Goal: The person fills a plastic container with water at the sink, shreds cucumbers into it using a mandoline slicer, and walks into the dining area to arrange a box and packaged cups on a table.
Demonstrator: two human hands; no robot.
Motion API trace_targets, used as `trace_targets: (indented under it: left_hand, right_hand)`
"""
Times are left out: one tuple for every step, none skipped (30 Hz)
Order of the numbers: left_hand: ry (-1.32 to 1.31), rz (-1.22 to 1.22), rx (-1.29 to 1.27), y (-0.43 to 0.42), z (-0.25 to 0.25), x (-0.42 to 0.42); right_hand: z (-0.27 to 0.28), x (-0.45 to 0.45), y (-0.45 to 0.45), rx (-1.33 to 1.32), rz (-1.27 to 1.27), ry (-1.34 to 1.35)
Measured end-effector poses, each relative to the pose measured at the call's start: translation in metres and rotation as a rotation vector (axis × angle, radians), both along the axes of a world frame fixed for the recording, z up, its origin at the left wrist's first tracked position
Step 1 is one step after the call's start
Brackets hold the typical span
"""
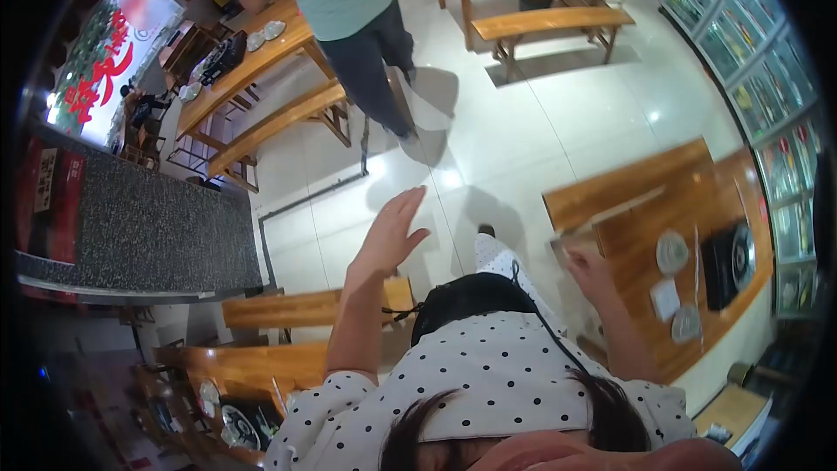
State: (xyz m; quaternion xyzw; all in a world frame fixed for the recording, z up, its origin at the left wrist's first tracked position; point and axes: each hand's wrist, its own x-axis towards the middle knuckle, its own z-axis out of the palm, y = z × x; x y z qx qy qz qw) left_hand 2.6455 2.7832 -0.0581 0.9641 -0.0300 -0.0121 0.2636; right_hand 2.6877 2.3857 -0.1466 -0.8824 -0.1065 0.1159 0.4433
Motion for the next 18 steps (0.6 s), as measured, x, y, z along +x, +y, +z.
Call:
trace_targets:
  left_hand:
    - [-0.002,-0.02,0.024,0.017,0.0,0.04]
    - [-0.024,-0.005,0.035,0.035,-0.003,0.074]
    - [-0.035,0.024,0.039,0.052,-0.006,0.099]
    - [-0.046,0.061,0.044,0.068,-0.01,0.117]
    - [-0.011,0.109,0.062,0.088,-0.02,0.13]
    - [0.032,0.144,0.086,0.116,-0.033,0.142]
    - [0.061,0.164,0.117,0.145,-0.042,0.158]
    - [0.114,0.185,0.119,0.173,-0.046,0.167]
    - [0.142,0.257,0.127,0.198,-0.047,0.169]
    - [0.161,0.333,0.13,0.22,-0.05,0.17]
    - [0.174,0.412,0.137,0.242,-0.053,0.176]
    - [0.195,0.494,0.107,0.26,-0.051,0.175]
    - [0.219,0.571,0.082,0.278,-0.052,0.179]
    - [0.246,0.639,0.058,0.294,-0.058,0.185]
    - [0.311,0.647,0.036,0.318,-0.071,0.194]
    - [0.375,0.647,0.018,0.339,-0.087,0.201]
    - [0.441,0.643,-0.004,0.354,-0.091,0.218]
    - [0.612,0.652,0.002,0.374,-0.098,0.243]
  right_hand:
    - [-0.003,0.038,0.019,0.025,-0.057,0.09]
    - [-0.005,0.073,0.035,0.047,-0.109,0.186]
    - [-0.003,0.106,0.053,0.057,-0.149,0.293]
    - [-0.003,0.137,0.082,0.149,-0.12,0.225]
    - [0.002,0.174,0.118,0.134,-0.038,0.135]
    - [0.01,0.213,0.16,0.165,0.072,0.077]
    - [0.02,0.254,0.206,0.208,0.167,0.006]
    - [0.026,0.294,0.254,0.277,0.242,-0.001]
    - [0.04,0.327,0.294,0.327,0.329,-0.004]
    - [0.056,0.353,0.327,0.322,0.399,0.032]
    - [0.072,0.382,0.362,0.32,0.473,0.061]
    - [0.091,0.404,0.393,0.319,0.542,0.082]
    - [0.102,0.432,0.419,0.317,0.563,0.072]
    - [0.107,0.454,0.44,0.317,0.576,0.065]
    - [0.109,0.475,0.464,0.319,0.58,0.059]
    - [0.108,0.496,0.479,0.338,0.571,0.039]
    - [0.1,0.521,0.487,0.248,0.579,-0.041]
    - [0.08,0.548,0.498,0.253,0.507,-0.032]
